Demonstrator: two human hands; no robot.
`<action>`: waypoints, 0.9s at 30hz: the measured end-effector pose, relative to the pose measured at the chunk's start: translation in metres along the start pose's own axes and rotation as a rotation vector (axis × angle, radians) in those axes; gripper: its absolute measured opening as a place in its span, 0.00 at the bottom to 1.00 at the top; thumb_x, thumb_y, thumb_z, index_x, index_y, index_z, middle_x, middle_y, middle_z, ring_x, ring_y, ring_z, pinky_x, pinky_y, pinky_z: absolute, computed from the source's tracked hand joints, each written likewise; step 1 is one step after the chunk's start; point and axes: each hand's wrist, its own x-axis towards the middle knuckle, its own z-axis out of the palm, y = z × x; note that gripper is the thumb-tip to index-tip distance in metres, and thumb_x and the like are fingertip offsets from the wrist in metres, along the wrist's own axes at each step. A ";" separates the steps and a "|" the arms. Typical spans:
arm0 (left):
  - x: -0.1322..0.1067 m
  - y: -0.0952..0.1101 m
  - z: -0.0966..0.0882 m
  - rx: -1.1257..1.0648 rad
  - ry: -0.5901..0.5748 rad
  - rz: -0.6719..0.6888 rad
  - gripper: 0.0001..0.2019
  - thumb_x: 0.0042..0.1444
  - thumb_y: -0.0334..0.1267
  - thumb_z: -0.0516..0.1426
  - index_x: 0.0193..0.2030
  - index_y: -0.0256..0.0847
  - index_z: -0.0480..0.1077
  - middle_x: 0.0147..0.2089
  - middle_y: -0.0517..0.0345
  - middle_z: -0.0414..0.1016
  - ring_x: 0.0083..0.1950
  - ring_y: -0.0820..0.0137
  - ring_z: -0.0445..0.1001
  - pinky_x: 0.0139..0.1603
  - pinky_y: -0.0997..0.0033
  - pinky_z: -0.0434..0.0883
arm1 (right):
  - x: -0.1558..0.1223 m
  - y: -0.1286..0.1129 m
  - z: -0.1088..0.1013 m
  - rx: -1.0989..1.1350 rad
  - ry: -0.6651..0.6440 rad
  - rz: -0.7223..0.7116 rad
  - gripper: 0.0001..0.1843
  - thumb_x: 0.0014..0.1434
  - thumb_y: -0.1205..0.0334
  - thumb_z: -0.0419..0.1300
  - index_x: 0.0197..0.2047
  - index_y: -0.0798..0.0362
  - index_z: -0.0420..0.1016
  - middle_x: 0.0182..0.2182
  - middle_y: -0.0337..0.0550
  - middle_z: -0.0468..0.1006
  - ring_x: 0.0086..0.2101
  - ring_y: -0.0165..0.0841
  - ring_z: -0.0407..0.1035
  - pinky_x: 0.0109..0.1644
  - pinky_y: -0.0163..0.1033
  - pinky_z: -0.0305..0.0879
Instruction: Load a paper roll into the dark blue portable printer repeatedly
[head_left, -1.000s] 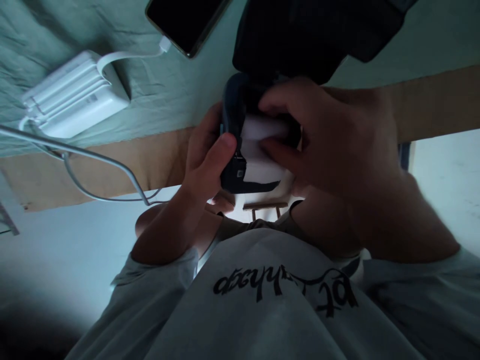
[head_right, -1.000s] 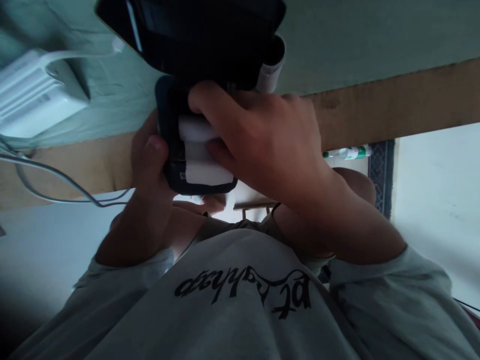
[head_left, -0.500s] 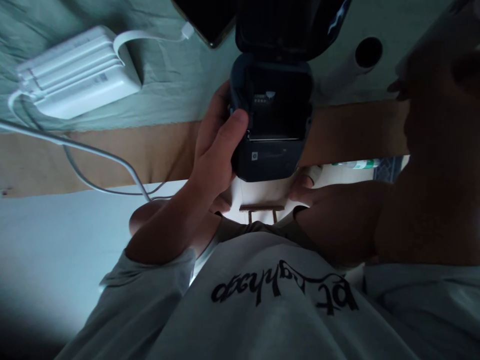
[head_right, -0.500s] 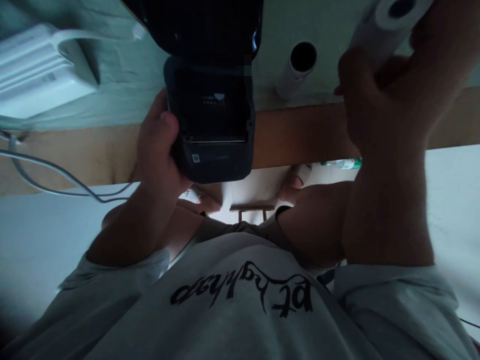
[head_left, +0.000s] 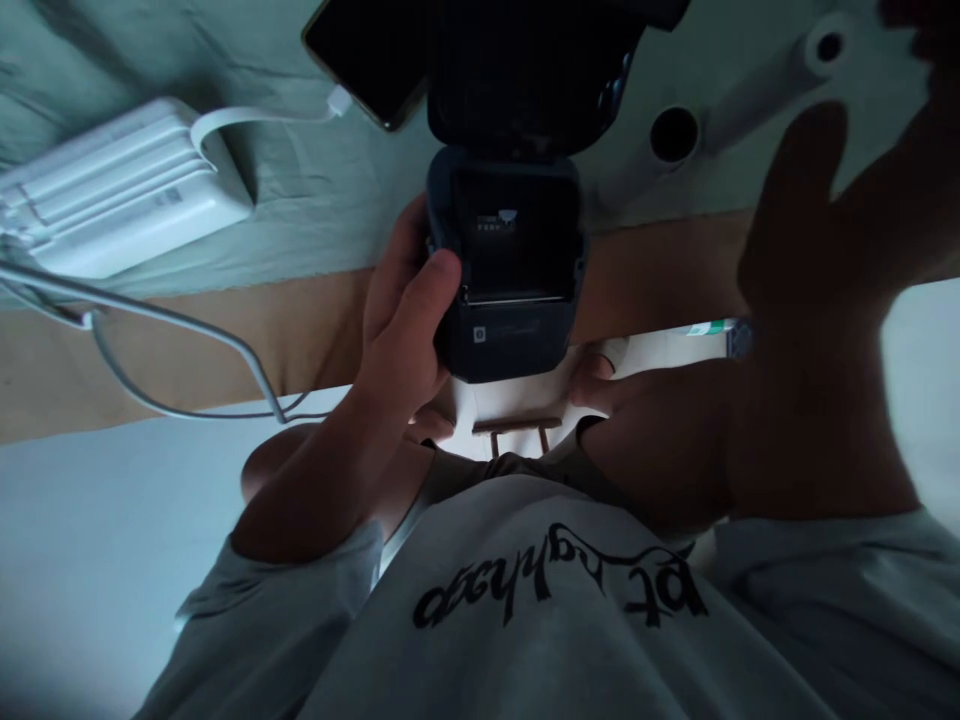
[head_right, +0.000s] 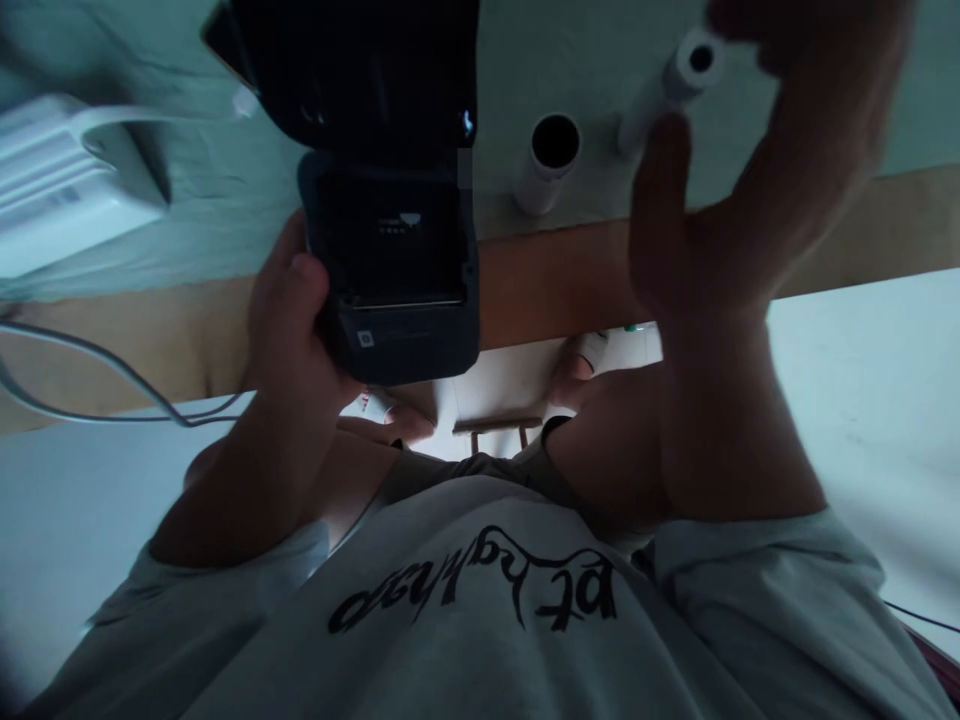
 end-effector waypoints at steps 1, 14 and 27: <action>0.000 0.001 0.001 -0.003 -0.004 -0.010 0.18 0.53 0.48 0.54 0.49 0.44 0.66 0.43 0.54 0.69 0.43 0.71 0.70 0.40 0.72 0.72 | -0.001 -0.009 0.003 -0.079 -0.039 -0.105 0.23 0.56 0.64 0.51 0.55 0.58 0.65 0.48 0.42 0.69 0.49 0.29 0.65 0.56 0.34 0.61; 0.001 0.005 0.003 0.008 -0.015 -0.040 0.19 0.53 0.50 0.53 0.49 0.44 0.65 0.45 0.53 0.67 0.45 0.68 0.69 0.42 0.67 0.71 | 0.000 -0.030 0.024 0.006 -0.322 -0.081 0.33 0.55 0.68 0.48 0.63 0.54 0.41 0.60 0.47 0.54 0.48 0.22 0.65 0.50 0.30 0.67; 0.003 -0.004 -0.006 0.048 -0.072 0.022 0.19 0.51 0.49 0.54 0.48 0.46 0.66 0.43 0.56 0.69 0.42 0.71 0.70 0.38 0.73 0.71 | -0.002 -0.024 0.022 0.455 -0.155 0.022 0.33 0.48 0.69 0.60 0.54 0.33 0.61 0.50 0.25 0.65 0.49 0.23 0.65 0.49 0.28 0.66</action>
